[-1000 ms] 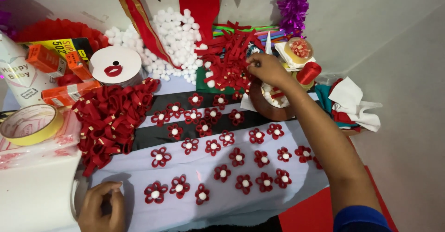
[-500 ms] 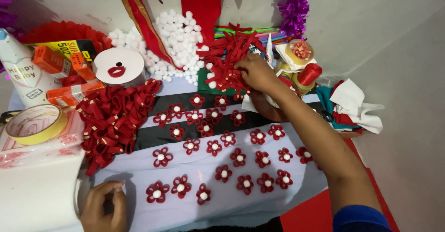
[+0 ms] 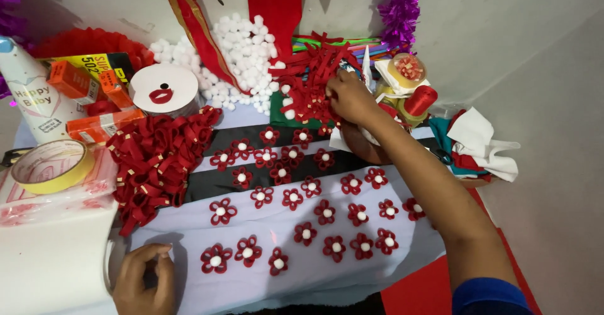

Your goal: Attaching small red and white fabric flowers onto a black decorative strip as part of a handicraft project.

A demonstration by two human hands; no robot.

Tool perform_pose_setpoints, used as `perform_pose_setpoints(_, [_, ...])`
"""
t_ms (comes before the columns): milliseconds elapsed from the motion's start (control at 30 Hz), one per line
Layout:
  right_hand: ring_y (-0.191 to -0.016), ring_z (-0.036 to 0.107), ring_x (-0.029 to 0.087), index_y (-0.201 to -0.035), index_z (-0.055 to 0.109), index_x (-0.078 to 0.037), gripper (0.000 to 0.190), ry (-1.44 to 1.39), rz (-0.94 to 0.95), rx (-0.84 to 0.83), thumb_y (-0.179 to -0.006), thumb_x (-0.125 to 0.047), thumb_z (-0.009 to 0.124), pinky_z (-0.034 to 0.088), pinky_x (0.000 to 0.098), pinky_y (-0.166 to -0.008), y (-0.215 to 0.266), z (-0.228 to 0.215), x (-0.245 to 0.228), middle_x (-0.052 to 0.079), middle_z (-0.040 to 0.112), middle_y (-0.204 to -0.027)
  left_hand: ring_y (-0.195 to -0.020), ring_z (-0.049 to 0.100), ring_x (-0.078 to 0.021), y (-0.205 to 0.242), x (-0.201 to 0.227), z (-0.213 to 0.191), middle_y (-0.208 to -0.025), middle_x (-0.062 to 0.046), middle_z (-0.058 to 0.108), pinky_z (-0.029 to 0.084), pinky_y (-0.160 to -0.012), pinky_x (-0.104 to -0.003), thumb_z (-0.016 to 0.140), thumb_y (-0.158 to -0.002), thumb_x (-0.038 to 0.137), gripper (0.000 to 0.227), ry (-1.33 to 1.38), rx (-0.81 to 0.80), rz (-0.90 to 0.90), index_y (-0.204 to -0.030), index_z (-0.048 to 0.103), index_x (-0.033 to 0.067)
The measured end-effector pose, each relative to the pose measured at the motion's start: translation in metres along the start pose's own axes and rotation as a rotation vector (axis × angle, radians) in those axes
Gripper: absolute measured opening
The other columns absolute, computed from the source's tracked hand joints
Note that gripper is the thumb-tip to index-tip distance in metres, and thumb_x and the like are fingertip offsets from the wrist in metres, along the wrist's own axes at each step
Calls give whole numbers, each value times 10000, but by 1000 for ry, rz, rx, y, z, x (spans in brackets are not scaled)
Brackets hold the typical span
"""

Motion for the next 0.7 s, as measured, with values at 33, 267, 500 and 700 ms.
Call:
perform_pose_setpoints(33, [-1181,477,404,-1061,673,-121,218,35,-16,-20,-859,-43,651,457,488,-886,0,3,1,161,528,-1156,-763,582,-212,0,1,0,-1034,-125,696,478,-770,-322,636,-1006,-54,131,-8,-5,-22,-1054,729,24])
perform_pose_setpoints(267, [-964,484,329,-928,714,-124,101,165,-91,15,-833,-93,696,437,448,-706,3,22,1,96,520,-982,-816,599,-202,0,-1,-2,-1040,-120,695,485,-818,-305,618,-1007,-62,139,48,0,24,-1051,721,21])
perform_pose_setpoints(500, [-1079,529,322,-944,674,-132,49,-115,-26,78,-919,-114,636,433,439,-887,17,-34,-13,87,592,-1015,-843,605,-217,0,-1,-2,-1053,-119,694,494,-840,-323,618,-1026,-33,119,39,-15,34,-1052,720,23])
perform_pose_setpoints(700, [-932,645,144,-995,682,-181,106,-393,282,67,-919,-116,647,480,321,-827,37,-64,-27,-14,709,-1031,-902,620,-232,2,-4,-3,-1068,-122,691,497,-866,-336,613,-1026,-38,127,40,-33,63,-1076,713,22])
Point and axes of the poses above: each hand's wrist, its own y-axis away from the middle knuckle, its own z-axis out of the palm, x = y × z, the point moved 5 cm from there along -y, towards the middle knuckle
